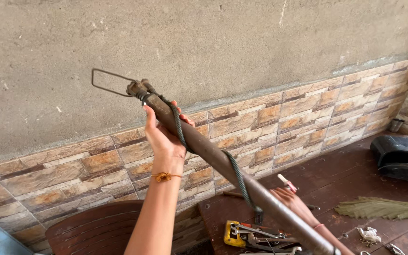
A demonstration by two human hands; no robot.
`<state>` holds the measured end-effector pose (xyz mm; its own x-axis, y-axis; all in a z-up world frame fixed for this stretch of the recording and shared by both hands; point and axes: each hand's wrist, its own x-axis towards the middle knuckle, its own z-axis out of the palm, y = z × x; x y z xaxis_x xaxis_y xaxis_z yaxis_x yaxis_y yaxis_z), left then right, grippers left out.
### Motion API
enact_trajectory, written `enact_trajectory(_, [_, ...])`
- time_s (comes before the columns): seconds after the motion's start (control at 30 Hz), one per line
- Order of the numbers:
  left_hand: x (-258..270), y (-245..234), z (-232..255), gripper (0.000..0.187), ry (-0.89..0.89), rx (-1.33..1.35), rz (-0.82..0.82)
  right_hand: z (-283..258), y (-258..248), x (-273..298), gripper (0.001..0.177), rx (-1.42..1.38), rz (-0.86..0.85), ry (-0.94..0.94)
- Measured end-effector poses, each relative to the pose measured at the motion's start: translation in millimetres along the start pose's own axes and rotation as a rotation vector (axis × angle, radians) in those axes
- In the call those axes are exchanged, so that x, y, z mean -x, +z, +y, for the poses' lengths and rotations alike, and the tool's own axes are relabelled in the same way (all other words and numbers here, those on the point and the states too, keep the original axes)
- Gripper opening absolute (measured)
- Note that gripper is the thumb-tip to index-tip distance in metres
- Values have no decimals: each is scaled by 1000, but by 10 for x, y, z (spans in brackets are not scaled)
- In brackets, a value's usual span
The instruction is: The person sweeps a wooden table with a broom, then picks up tools including a pump, a hammer, and wrenches and places them onto a metal cabinet by hand.
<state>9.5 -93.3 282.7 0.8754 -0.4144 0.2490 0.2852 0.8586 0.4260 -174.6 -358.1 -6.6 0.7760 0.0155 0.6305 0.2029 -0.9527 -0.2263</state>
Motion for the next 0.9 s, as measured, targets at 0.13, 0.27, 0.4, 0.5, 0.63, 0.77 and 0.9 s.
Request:
enact_trajectory(0.13, [5,123,33,67,-90,-37,-67,-90,-408,-103,29,175,-202,20])
enact_trajectory(0.27, [46,108,-87,59,-40,-218,-226,-282,-821,-643,47,370,-572,229])
enact_trajectory(0.4, [61,30,-272,69,16,-346,-358,-301,-865,-850,53,389,-723,526])
enact_trajectory(0.5, [55,-16,-379,74,155,-516,-305,-186,-591,-755,65,99,-819,686])
enact_trajectory(0.63, [40,-43,-341,74,388,-523,-245,-245,-59,-426,71,-180,-667,708])
enact_trajectory(0.77, [-13,-36,-225,69,551,-357,-77,-485,246,-172,90,-115,-210,556])
enact_trajectory(0.9, [-28,-75,-73,60,508,-214,146,-598,153,-276,79,390,-100,640])
